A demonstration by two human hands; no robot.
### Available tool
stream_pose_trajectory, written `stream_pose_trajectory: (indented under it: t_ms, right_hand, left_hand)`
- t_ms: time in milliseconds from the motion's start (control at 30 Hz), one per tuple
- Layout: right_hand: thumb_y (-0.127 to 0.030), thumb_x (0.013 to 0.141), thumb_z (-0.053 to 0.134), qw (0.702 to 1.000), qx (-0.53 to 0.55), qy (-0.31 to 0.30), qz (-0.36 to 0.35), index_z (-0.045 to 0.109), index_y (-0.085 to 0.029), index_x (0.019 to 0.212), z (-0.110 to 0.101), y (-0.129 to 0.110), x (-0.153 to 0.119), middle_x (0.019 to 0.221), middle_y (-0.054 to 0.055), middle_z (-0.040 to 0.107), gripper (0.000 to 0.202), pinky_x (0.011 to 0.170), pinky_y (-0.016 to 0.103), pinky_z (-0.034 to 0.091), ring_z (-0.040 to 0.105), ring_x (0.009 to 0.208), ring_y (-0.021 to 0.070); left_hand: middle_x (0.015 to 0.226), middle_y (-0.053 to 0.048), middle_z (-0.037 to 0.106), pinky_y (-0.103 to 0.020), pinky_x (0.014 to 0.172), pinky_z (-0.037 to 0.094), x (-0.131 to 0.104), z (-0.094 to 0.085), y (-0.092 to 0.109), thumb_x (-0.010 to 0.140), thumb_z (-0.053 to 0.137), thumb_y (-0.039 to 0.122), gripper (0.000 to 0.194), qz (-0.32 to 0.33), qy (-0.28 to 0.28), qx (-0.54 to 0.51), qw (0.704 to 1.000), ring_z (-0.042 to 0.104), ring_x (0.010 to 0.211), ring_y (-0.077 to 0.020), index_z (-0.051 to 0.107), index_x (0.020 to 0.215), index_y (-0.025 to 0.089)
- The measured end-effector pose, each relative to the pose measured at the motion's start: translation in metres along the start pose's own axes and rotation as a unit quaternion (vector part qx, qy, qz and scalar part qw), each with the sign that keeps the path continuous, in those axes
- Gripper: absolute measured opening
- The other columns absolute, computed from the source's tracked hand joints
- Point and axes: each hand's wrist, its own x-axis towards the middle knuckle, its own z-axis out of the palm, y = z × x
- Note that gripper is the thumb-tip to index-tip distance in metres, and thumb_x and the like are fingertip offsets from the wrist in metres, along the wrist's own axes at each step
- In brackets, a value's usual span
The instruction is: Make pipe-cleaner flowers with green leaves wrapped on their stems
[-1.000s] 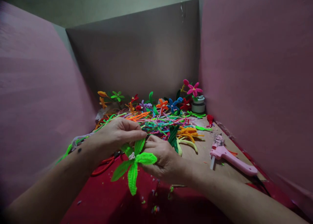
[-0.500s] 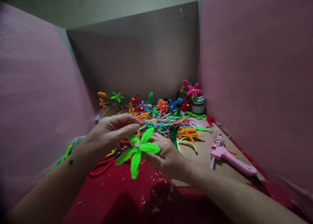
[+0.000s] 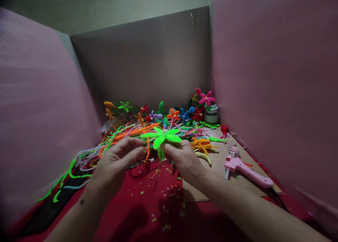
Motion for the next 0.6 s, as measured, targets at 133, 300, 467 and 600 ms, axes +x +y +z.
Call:
stream_pose_trajectory:
  t_ms: [133, 300, 467, 600]
  right_hand:
    - [-0.027, 0.075, 0.059, 0.996, 0.086, 0.028, 0.019, 0.064, -0.015, 0.076, 0.002, 0.008, 0.003, 0.062, -0.002, 0.052, 0.014, 0.049, 0.022, 0.035, 0.042, 0.052, 0.0085]
    - [-0.031, 0.071, 0.063, 0.992, 0.110, 0.054, 0.026, 0.066, -0.015, 0.076, 0.006, 0.007, 0.004, 0.065, -0.001, 0.055, 0.017, 0.054, 0.023, 0.038, 0.046, 0.059, 0.0110]
    - [-0.033, 0.070, 0.065, 0.990, 0.087, 0.103, 0.029, 0.067, -0.016, 0.072, 0.008, 0.008, 0.005, 0.063, -0.003, 0.053, 0.017, 0.056, 0.023, 0.036, 0.043, 0.060, 0.0104]
    - [-0.034, 0.070, 0.065, 0.990, 0.097, 0.101, 0.032, 0.068, -0.018, 0.080, 0.006, 0.013, 0.006, 0.071, -0.002, 0.059, 0.019, 0.060, 0.024, 0.038, 0.047, 0.067, 0.0126]
  left_hand:
    - [0.087, -0.004, 0.062, -0.027, 0.073, 0.046, 0.004, 0.028, -0.018, 0.073, 0.063, 0.023, 0.020, -0.043, -0.107, -0.083, 0.990, 0.058, 0.080, -0.0152, 0.054, 0.089, 0.015]
    - [0.084, -0.007, 0.062, -0.029, 0.068, 0.046, 0.004, 0.050, -0.035, 0.082, 0.051, 0.023, 0.013, 0.117, -0.051, 0.168, 0.978, 0.059, 0.078, -0.0189, 0.053, 0.093, 0.016]
    - [0.078, -0.010, 0.060, -0.028, 0.057, 0.044, 0.011, 0.055, -0.052, 0.085, 0.036, 0.008, 0.018, 0.257, 0.036, 0.533, 0.805, 0.061, 0.071, -0.0215, 0.052, 0.092, 0.012]
    - [0.069, -0.006, 0.058, -0.026, 0.049, 0.041, 0.014, 0.057, -0.054, 0.085, 0.034, 0.007, 0.019, 0.265, 0.030, 0.591, 0.761, 0.060, 0.062, -0.0195, 0.052, 0.083, 0.014]
